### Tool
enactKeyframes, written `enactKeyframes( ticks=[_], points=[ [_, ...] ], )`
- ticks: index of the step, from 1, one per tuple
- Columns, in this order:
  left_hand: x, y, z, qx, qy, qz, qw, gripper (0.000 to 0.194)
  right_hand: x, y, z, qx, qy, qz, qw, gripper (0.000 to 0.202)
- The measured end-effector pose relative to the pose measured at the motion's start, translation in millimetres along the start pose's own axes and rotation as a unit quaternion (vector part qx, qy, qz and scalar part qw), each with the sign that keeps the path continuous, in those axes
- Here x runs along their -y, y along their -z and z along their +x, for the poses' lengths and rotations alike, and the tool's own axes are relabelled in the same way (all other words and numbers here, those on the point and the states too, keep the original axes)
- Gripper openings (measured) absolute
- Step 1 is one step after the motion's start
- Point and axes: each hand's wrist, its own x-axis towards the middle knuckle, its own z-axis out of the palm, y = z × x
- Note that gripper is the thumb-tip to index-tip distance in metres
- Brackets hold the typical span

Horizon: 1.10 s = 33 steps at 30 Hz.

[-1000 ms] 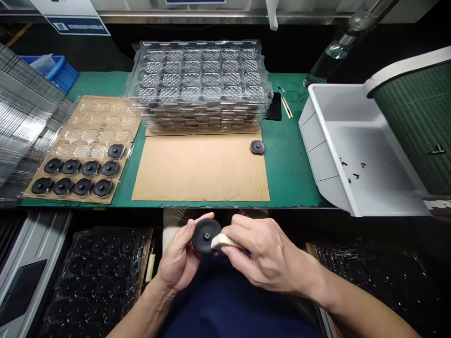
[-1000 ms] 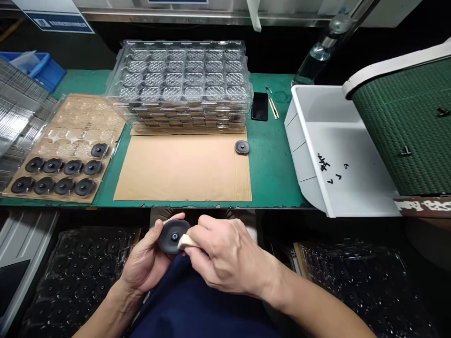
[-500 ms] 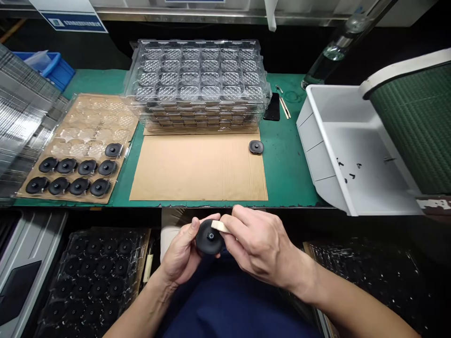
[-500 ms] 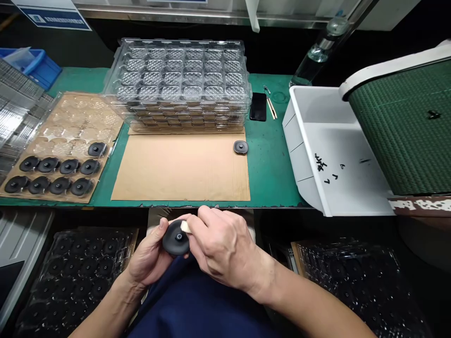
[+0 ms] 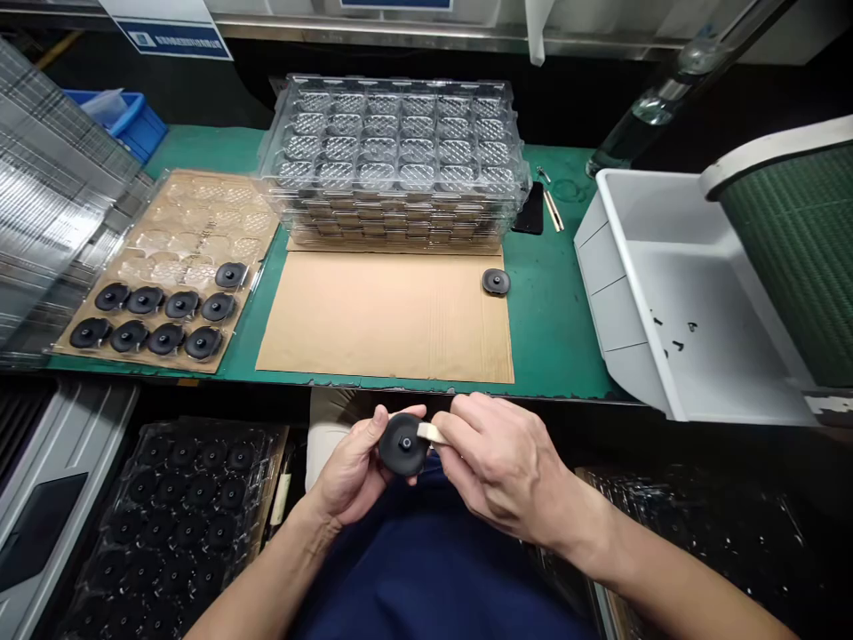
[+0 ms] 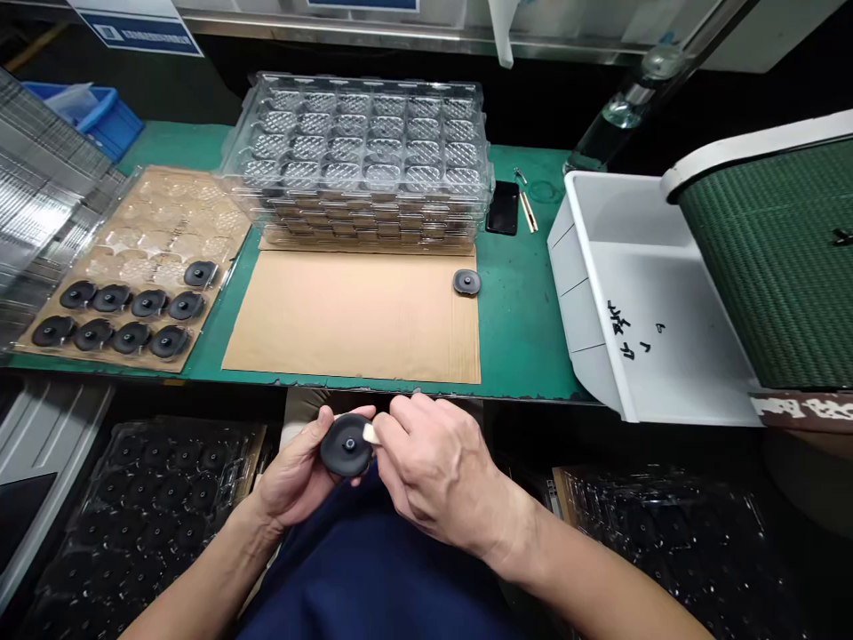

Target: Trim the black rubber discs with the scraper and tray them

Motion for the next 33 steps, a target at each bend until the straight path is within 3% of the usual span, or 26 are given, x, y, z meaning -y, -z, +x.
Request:
enactKeyframes(
  ticks=[6, 10, 14, 21, 24, 29, 31, 33],
  points=[
    [4.5, 3.1, 6.9, 0.085, 0.092, -0.051, 0.991, 0.051, -5.6, 4.9, 16.5, 0.016, 0.154, -0.021, 0.988, 0.026],
    [8.0, 8.5, 9.5, 0.106, 0.110, -0.057, 0.987, 0.054, -10.9, 5.1, 20.8, 0.029, 0.149, -0.037, 0.988, 0.021],
    [10.6, 10.9, 9.2, 0.106, 0.096, -0.079, 0.987, 0.047, -6.0, 1.5, 22.5, 0.033, 0.196, -0.045, 0.979, 0.018],
    [-2.1, 15.3, 3.4, 0.018, 0.006, -0.050, 0.999, 0.048, -9.8, -1.1, 12.3, 0.037, 0.052, -0.067, 0.996, 0.020],
    [1.2, 15.0, 8.1, 0.042, 0.036, -0.047, 0.997, 0.045, -8.4, -4.5, 15.6, 0.040, 0.075, -0.077, 0.993, 0.016],
    [7.9, 8.3, 13.6, 0.078, 0.072, -0.075, 0.991, 0.040, -2.7, -7.1, 33.7, 0.042, 0.207, -0.066, 0.975, 0.015],
    [4.7, 7.6, 12.6, 0.076, 0.052, -0.085, 0.992, 0.039, -2.0, -8.1, 36.1, 0.017, 0.197, -0.062, 0.978, 0.016],
    [-1.2, 9.6, 10.5, 0.057, -0.002, -0.105, 0.993, 0.032, -1.7, -10.2, 33.1, -0.016, 0.117, -0.051, 0.992, 0.019]
  ],
)
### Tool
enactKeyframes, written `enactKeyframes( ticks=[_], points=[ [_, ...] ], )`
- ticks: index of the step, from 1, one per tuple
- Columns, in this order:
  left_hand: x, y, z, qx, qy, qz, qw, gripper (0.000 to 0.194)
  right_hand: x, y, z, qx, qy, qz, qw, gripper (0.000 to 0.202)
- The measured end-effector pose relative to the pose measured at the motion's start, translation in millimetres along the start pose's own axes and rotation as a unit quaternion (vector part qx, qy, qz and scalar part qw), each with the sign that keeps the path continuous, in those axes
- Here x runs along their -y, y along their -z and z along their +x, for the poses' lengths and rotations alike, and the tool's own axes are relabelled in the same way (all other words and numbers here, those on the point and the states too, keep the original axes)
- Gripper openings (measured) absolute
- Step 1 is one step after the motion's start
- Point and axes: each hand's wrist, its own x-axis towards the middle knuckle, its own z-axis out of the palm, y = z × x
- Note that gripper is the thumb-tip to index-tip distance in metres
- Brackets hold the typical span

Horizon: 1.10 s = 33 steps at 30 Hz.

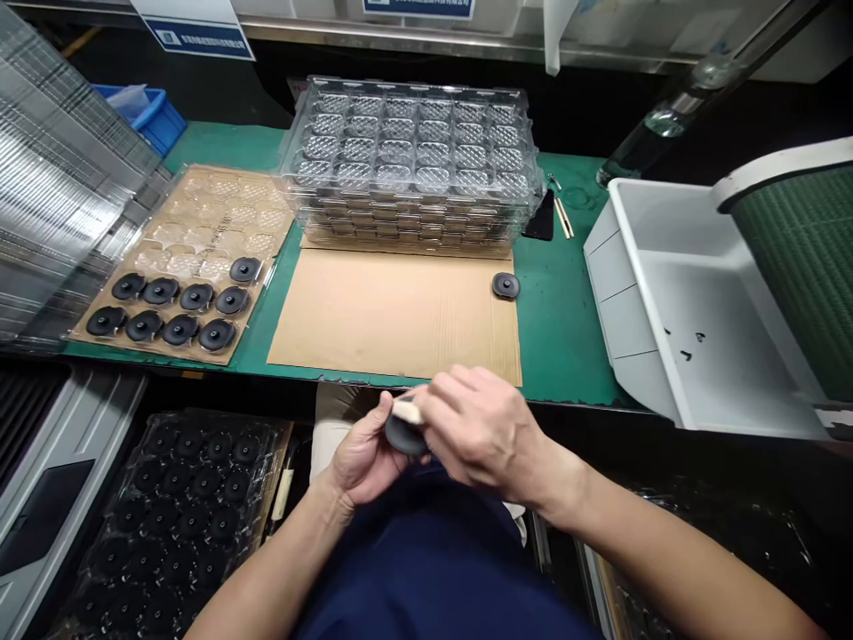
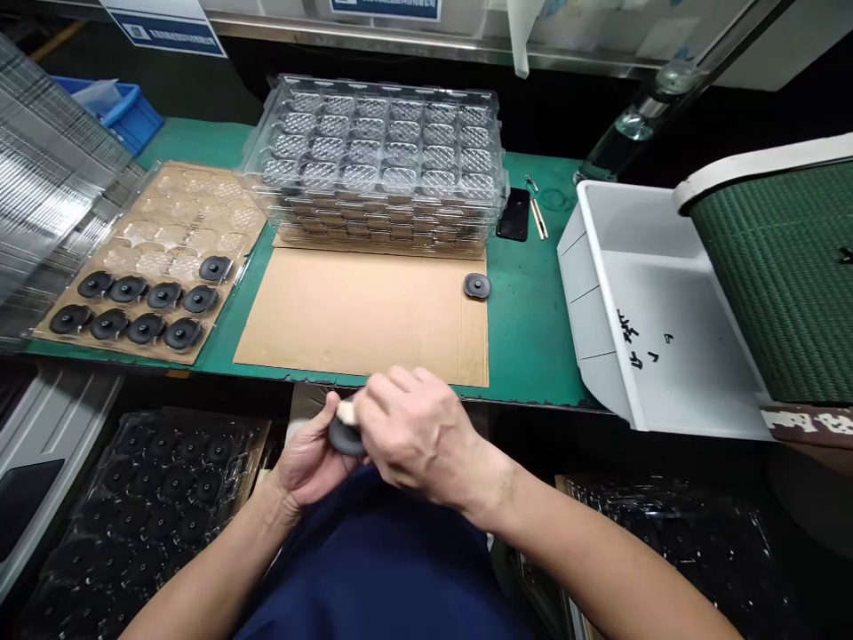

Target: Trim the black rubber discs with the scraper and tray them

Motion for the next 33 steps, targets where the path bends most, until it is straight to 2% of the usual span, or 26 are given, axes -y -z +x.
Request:
enactKeyframes(
  ticks=[2, 5, 8, 11, 13, 15, 18, 20, 22, 25, 28, 33],
  points=[
    [-6.6, 2.4, -2.8, -0.017, -0.069, -0.004, 0.997, 0.042, 1.9, -2.4, -5.9, -0.011, -0.093, 0.031, 0.995, 0.023],
    [-10.6, 7.7, -6.2, -0.024, -0.109, 0.018, 0.994, 0.053, 3.9, -4.7, -12.4, 0.003, -0.148, 0.051, 0.988, 0.023],
    [-5.8, 11.8, -5.7, -0.016, -0.059, 0.027, 0.998, 0.046, 1.7, -3.0, -9.1, 0.022, -0.122, -0.001, 0.992, 0.019],
    [1.5, 12.6, -2.7, 0.018, 0.015, 0.020, 1.000, 0.045, -2.7, 0.7, 0.9, 0.049, -0.002, -0.018, 0.999, 0.012],
    [3.2, 11.4, -1.6, 0.047, 0.037, 0.008, 0.998, 0.048, -3.8, 2.4, 6.4, 0.043, 0.061, -0.019, 0.997, 0.014],
    [0.9, 9.5, -2.4, 0.044, 0.001, -0.010, 0.999, 0.045, -1.7, 2.7, 8.7, 0.014, 0.035, -0.016, 0.999, 0.013],
    [-6.9, 7.3, -6.5, 0.010, -0.116, -0.007, 0.993, 0.049, 6.9, 1.3, 6.4, -0.012, -0.111, 0.052, 0.992, 0.021],
    [-11.3, 6.3, -9.9, -0.003, -0.164, 0.020, 0.986, 0.055, 13.8, -0.2, 3.7, -0.011, -0.167, 0.121, 0.978, 0.024],
    [-13.4, 5.9, -13.1, -0.015, -0.185, 0.038, 0.982, 0.057, 18.7, -1.7, 2.2, -0.004, -0.165, 0.150, 0.975, 0.022],
    [-13.5, 6.9, -17.0, -0.032, -0.196, 0.042, 0.979, 0.056, 19.4, -3.2, 2.1, -0.008, -0.160, 0.096, 0.982, 0.020],
    [-13.0, 9.9, -19.9, -0.026, -0.173, 0.045, 0.983, 0.056, 16.2, -1.8, 2.1, -0.008, -0.167, 0.037, 0.985, 0.022],
    [-13.9, 13.1, -22.6, -0.029, -0.151, 0.033, 0.988, 0.048, 14.5, 4.6, 1.3, 0.027, -0.110, 0.061, 0.992, 0.020]
  ],
)
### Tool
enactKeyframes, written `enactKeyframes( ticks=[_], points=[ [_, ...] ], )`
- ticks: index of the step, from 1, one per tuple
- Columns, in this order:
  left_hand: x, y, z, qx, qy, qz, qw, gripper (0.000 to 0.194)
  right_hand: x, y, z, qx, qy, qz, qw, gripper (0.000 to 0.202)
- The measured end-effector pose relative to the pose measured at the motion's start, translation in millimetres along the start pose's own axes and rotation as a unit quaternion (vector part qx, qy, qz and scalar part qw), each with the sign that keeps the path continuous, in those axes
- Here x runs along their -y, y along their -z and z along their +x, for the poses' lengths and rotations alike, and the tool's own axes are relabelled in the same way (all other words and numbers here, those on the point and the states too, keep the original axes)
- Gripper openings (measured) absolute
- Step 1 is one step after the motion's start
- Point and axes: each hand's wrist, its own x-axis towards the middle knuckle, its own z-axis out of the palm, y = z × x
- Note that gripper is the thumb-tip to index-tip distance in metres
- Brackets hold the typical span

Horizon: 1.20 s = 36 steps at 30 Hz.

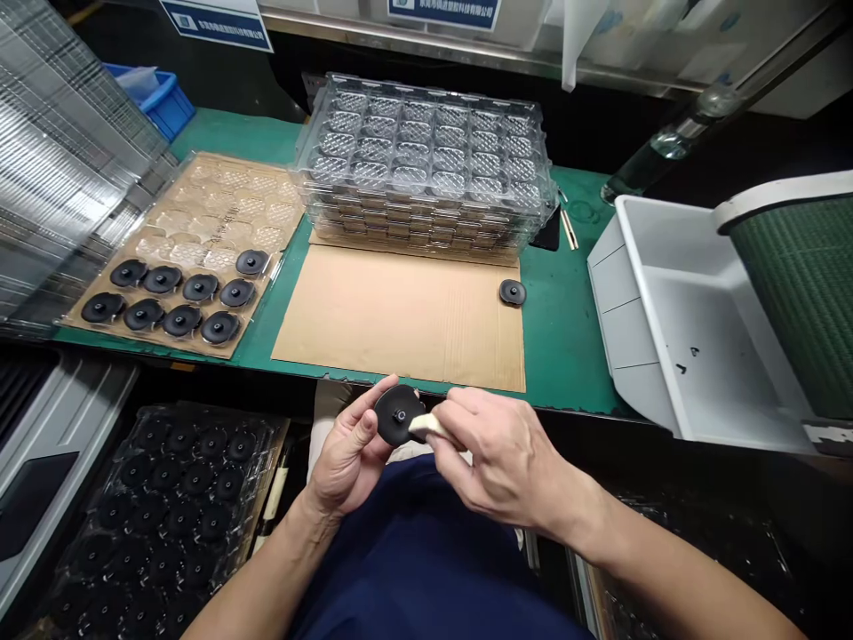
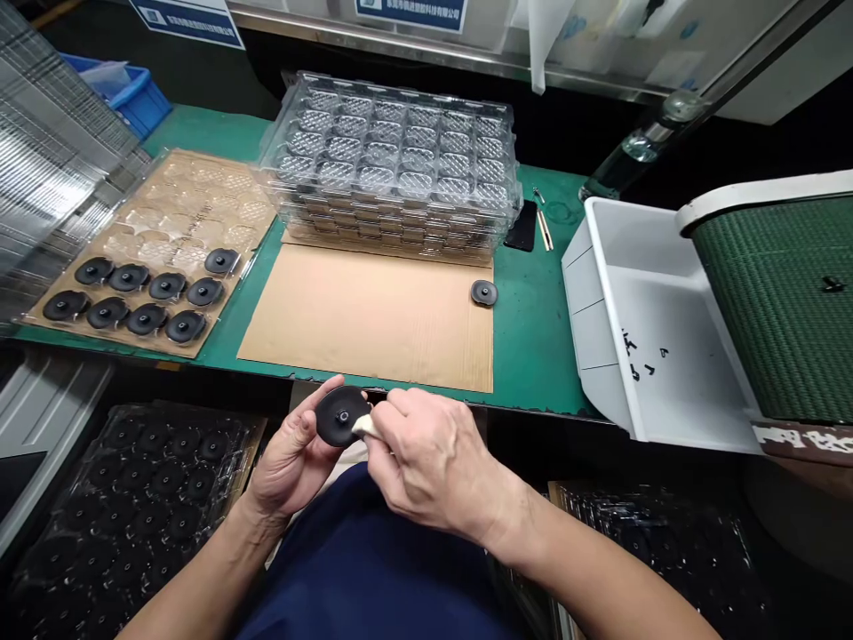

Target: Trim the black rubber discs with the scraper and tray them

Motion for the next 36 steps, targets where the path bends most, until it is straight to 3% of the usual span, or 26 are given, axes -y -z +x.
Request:
enactKeyframes(
  ticks=[3, 11, 14, 16, 18, 21, 25, 28, 32, 36],
  points=[
    [0.6, -0.3, 0.8, 0.010, 0.038, 0.005, 0.999, 0.044, 0.0, 2.3, 3.7, -0.008, 0.010, -0.056, 0.998, 0.020],
    [7.0, 4.1, 4.7, 0.061, 0.130, -0.026, 0.989, 0.038, -1.8, 2.2, 18.5, 0.014, 0.187, -0.104, 0.977, 0.013],
    [3.8, 3.7, 5.9, 0.045, 0.061, -0.037, 0.996, 0.046, -2.4, -0.3, 14.3, -0.004, 0.091, -0.070, 0.993, 0.017],
    [1.9, 0.9, 6.8, 0.030, -0.003, -0.020, 0.999, 0.057, 0.8, -2.9, 10.6, 0.006, -0.008, 0.004, 1.000, 0.021],
    [1.1, -3.4, 7.2, 0.022, -0.043, 0.010, 0.999, 0.060, 7.1, -5.5, 9.0, 0.006, -0.062, 0.087, 0.994, 0.023],
    [0.1, -9.8, 6.2, 0.023, -0.097, 0.043, 0.994, 0.060, 16.4, -6.7, 10.8, -0.031, -0.052, 0.153, 0.986, 0.016],
    [-5.1, -12.6, 4.1, 0.008, -0.174, 0.060, 0.983, 0.060, 17.6, -3.5, 12.4, -0.021, -0.030, 0.119, 0.992, 0.018],
    [-8.1, -11.5, 3.8, -0.002, -0.190, 0.073, 0.979, 0.058, 14.8, -1.4, 10.7, -0.019, -0.063, 0.075, 0.995, 0.023],
    [-7.8, -11.3, 3.8, -0.007, -0.207, 0.082, 0.975, 0.057, 14.8, -1.8, 9.3, -0.014, -0.047, 0.144, 0.988, 0.025],
    [-7.1, -12.8, 3.2, -0.012, -0.210, 0.091, 0.973, 0.055, 14.3, -5.2, 8.6, -0.050, -0.082, 0.094, 0.991, 0.026]
  ],
)
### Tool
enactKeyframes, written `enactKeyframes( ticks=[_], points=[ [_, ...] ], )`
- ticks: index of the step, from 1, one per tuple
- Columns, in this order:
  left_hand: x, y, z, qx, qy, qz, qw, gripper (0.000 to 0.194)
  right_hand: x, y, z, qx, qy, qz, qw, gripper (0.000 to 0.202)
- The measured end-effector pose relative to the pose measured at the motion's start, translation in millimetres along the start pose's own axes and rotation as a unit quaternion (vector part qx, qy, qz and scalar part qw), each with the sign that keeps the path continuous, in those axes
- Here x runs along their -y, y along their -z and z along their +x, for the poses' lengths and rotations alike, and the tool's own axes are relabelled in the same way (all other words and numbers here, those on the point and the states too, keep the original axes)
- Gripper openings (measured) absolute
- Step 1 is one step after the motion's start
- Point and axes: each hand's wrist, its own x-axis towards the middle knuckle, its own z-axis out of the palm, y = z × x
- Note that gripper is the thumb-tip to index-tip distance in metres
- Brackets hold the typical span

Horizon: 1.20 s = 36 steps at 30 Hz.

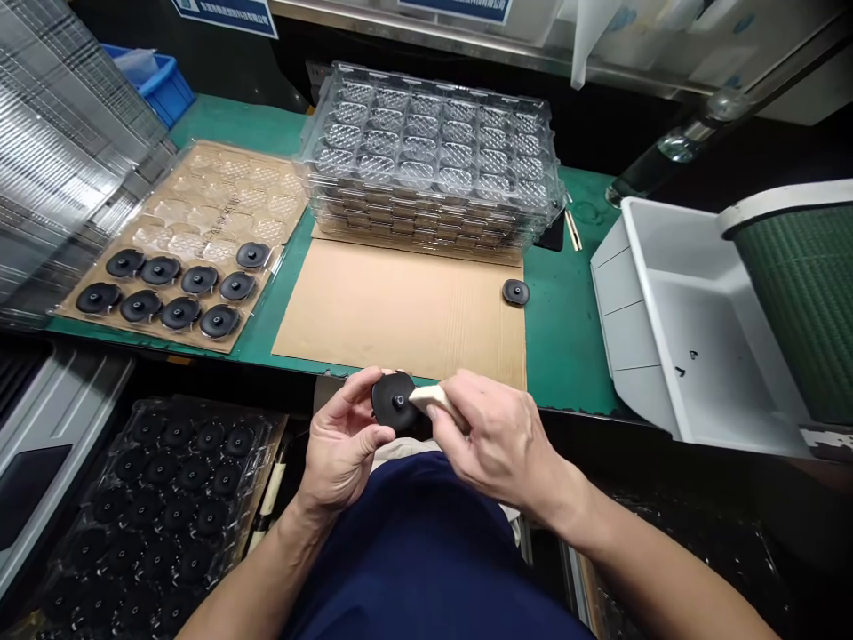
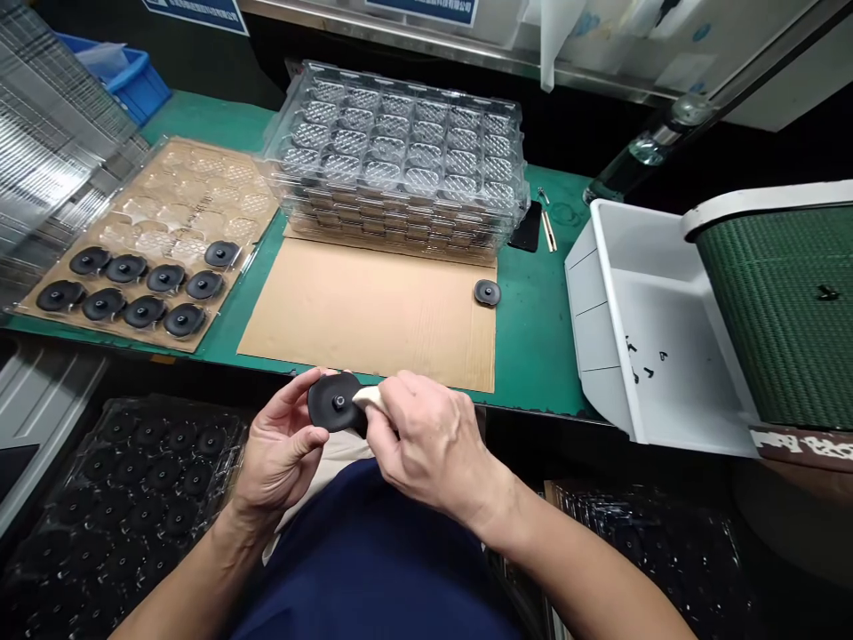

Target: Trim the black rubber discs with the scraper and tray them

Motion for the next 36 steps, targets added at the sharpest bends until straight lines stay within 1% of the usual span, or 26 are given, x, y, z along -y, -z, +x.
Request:
enactKeyframes(
  ticks=[1, 4, 5, 8, 10, 12, 13, 16, 17, 20, 21, 24, 27, 29, 31, 32, 34, 35, 36],
  points=[
    [-0.1, -0.4, -0.1, -0.003, 0.003, 0.002, 1.000, 0.055, -0.4, -0.9, -0.4, -0.003, -0.004, 0.001, 1.000, 0.026],
    [-0.5, -1.9, -0.5, -0.010, 0.008, 0.004, 1.000, 0.054, -2.2, -3.4, -2.0, 0.030, 0.008, 0.049, 0.998, 0.025],
    [-0.6, -2.5, -0.6, -0.012, 0.009, 0.004, 1.000, 0.054, -3.1, -4.0, -2.5, 0.032, 0.007, 0.048, 0.998, 0.024],
    [-0.7, -3.1, -1.5, -0.016, 0.028, 0.000, 0.999, 0.053, -6.6, -4.3, -2.9, 0.001, -0.016, -0.002, 1.000, 0.023],
    [-1.0, -2.3, -2.5, -0.021, 0.049, -0.007, 0.999, 0.053, -8.6, -2.7, -2.6, 0.018, -0.003, 0.013, 1.000, 0.024],
    [-1.8, -0.3, -3.5, -0.019, 0.071, -0.015, 0.997, 0.055, -10.6, -0.1, -1.8, 0.048, 0.022, 0.041, 0.998, 0.024],
    [-2.4, 1.0, -3.9, -0.015, 0.087, -0.018, 0.996, 0.055, -11.8, 1.4, -1.3, 0.050, 0.024, 0.037, 0.998, 0.025],
    [-4.4, 5.2, -4.0, 0.000, 0.143, -0.030, 0.989, 0.053, -15.6, 5.6, -0.2, 0.024, -0.007, -0.004, 1.000, 0.026],
    [-4.9, 6.5, -3.8, 0.003, 0.159, -0.036, 0.987, 0.051, -16.5, 6.8, -0.3, 0.033, -0.008, 0.000, 0.999, 0.027],
    [-5.7, 9.9, -3.6, 0.012, 0.199, -0.053, 0.979, 0.052, -18.1, 8.6, -1.7, 0.087, 0.028, 0.033, 0.995, 0.027],
    [-5.8, 11.0, -3.8, 0.015, 0.212, -0.055, 0.975, 0.052, -18.6, 8.6, -2.3, 0.089, 0.031, 0.024, 0.995, 0.026],
    [-6.2, 13.6, -5.4, 0.018, 0.245, -0.064, 0.967, 0.047, -21.0, 7.1, -4.3, 0.070, 0.016, -0.031, 0.997, 0.023],
    [-8.3, 14.9, -7.9, 0.028, 0.257, -0.073, 0.963, 0.045, -22.2, 6.4, -6.6, 0.085, 0.028, -0.021, 0.996, 0.024],
    [-9.8, 14.5, -9.1, 0.037, 0.259, -0.070, 0.963, 0.046, -20.9, 7.4, -8.0, 0.059, 0.013, -0.012, 0.998, 0.024],
    [-10.2, 13.2, -9.1, 0.033, 0.254, -0.062, 0.965, 0.045, -18.0, 9.0, -9.2, 0.031, -0.006, -0.002, 1.000, 0.024],
    [-10.0, 12.4, -8.7, 0.027, 0.249, -0.058, 0.966, 0.044, -16.3, 9.5, -9.7, 0.033, -0.004, 0.009, 0.999, 0.024],
    [-8.7, 11.0, -7.6, 0.019, 0.241, -0.053, 0.969, 0.043, -13.7, 9.5, -10.8, 0.067, 0.021, 0.028, 0.997, 0.025],
    [-7.8, 10.5, -7.0, 0.017, 0.240, -0.052, 0.969, 0.043, -13.3, 8.8, -11.3, 0.084, 0.032, 0.027, 0.996, 0.024],
    [-6.9, 10.4, -6.6, 0.016, 0.242, -0.051, 0.969, 0.043, -13.5, 7.9, -11.9, 0.089, 0.036, 0.015, 0.995, 0.023]
  ],
)
